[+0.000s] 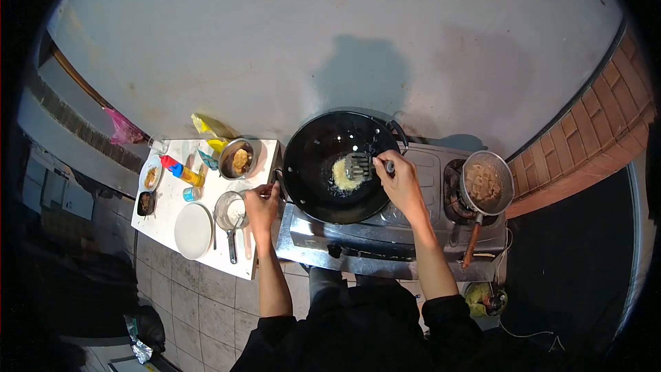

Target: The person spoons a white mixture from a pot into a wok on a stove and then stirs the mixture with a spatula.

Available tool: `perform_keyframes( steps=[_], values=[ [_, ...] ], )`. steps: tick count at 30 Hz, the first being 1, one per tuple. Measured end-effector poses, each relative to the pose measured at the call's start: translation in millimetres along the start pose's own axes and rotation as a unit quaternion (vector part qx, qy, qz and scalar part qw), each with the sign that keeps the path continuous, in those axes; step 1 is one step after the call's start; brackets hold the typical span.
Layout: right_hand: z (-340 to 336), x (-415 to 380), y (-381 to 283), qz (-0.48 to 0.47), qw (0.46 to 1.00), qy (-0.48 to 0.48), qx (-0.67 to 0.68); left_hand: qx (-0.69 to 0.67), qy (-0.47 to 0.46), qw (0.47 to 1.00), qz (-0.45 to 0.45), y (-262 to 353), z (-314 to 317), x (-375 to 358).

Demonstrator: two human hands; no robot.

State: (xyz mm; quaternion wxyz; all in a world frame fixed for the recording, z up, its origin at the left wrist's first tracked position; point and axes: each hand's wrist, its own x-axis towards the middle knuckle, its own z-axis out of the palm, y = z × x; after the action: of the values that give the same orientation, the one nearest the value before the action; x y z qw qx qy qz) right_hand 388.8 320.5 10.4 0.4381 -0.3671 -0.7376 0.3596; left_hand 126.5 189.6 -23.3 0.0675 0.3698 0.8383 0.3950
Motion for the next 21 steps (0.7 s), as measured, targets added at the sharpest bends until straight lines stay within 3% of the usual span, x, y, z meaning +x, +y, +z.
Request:
perform_keyframes(
  steps=[8,13,15,21],
  values=[
    [2.5,-4.9,-7.3,-0.111,0.988,-0.104,0.030,0.001,-0.007,1.000,0.002,-6.7,0.6,-2.2],
    [4.3,-6.8,-7.7,-0.144,0.981,-0.132,0.012,0.009,-0.002,1.000,-0.001,5.2,-2.3,-3.9],
    [3.3,-6.6,-4.0,-0.183,0.966,-0.176,-0.055,0.009,0.000,1.000,0.002,1.6,-0.6,-3.6],
    [-2.2,-10.7,-3.7,-0.196,0.965,-0.170,-0.050,0.010,0.000,1.000,0.009,-3.8,1.8,-4.0]
  ],
)
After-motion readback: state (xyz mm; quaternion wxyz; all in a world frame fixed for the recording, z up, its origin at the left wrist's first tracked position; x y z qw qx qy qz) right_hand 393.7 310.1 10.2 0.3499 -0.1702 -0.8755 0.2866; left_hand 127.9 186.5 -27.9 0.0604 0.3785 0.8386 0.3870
